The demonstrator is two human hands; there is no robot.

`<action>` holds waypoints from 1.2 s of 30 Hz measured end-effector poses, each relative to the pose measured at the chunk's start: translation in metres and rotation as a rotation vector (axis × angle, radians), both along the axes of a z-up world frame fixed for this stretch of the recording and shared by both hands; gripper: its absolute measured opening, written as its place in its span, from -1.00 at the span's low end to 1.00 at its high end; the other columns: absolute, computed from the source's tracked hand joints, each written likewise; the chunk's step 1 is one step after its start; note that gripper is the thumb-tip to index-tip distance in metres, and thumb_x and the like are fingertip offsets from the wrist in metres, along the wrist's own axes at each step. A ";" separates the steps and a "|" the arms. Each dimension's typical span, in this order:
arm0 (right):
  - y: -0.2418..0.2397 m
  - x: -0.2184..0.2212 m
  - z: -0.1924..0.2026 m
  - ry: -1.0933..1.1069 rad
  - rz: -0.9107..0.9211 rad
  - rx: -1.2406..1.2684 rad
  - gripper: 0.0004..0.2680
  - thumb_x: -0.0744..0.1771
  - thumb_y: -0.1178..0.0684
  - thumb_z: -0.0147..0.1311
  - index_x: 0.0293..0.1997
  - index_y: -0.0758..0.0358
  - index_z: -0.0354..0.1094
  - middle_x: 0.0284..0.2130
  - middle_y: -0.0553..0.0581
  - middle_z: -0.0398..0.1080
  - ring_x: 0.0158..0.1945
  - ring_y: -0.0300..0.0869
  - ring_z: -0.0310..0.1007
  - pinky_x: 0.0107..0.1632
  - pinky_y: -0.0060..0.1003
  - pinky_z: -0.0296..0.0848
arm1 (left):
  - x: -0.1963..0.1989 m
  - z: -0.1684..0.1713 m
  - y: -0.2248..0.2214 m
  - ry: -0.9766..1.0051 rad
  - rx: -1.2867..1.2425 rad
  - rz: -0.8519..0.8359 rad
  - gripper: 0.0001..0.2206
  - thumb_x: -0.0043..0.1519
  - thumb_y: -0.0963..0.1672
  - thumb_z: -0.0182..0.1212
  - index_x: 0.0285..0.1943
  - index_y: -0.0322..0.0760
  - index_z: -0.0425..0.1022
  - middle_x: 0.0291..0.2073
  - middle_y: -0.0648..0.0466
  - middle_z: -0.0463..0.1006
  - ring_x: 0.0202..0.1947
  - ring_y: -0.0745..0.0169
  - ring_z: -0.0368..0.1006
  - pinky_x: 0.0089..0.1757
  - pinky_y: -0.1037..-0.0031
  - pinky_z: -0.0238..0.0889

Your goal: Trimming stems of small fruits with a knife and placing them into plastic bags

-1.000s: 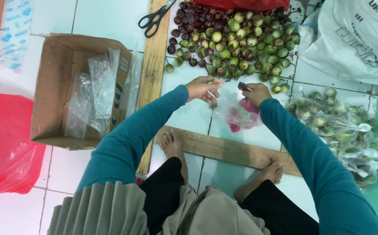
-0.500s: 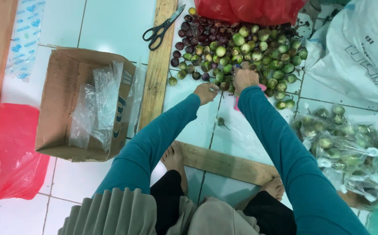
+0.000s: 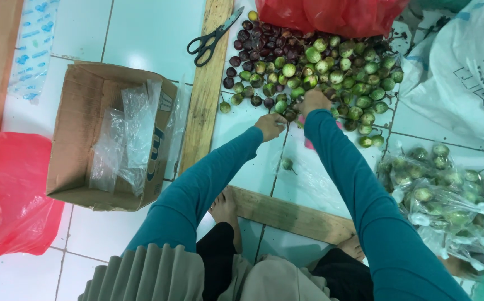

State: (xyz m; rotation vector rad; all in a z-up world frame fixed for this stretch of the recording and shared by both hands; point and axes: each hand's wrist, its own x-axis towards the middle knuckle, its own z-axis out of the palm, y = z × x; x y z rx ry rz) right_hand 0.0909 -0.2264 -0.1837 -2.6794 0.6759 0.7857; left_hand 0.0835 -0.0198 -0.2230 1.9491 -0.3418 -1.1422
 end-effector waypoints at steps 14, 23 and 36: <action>-0.038 -0.041 -0.003 -0.297 -0.150 0.262 -0.64 0.34 -0.12 0.23 0.03 0.48 0.46 -0.02 0.46 0.39 0.06 0.36 0.47 0.02 0.27 0.52 | -0.003 0.036 -0.003 0.019 -0.096 0.140 -0.54 0.44 0.06 0.05 0.43 -0.20 0.31 0.02 -0.13 0.60 0.05 0.03 0.58 0.02 0.25 0.56; -0.023 -0.124 0.066 -0.809 0.000 0.456 -0.77 0.31 -0.02 0.32 -0.03 0.25 0.53 -0.21 0.37 0.40 -0.01 0.32 0.43 -0.02 0.13 0.45 | -0.024 0.103 -0.052 0.359 -0.620 0.556 -0.30 0.33 0.01 0.34 0.53 -0.41 0.11 0.22 -0.29 0.40 0.11 -0.09 0.50 0.07 0.21 0.51; -0.005 -0.175 0.159 -1.096 0.139 0.301 -0.67 0.51 -0.07 -0.10 0.45 0.27 0.21 0.16 0.55 0.22 0.20 0.47 0.27 0.22 0.21 0.35 | -0.071 0.154 -0.091 -0.299 -0.390 0.147 -0.53 0.33 -0.17 0.20 0.43 -0.34 0.25 0.22 -0.25 0.32 0.21 -0.39 0.39 0.16 -0.03 0.49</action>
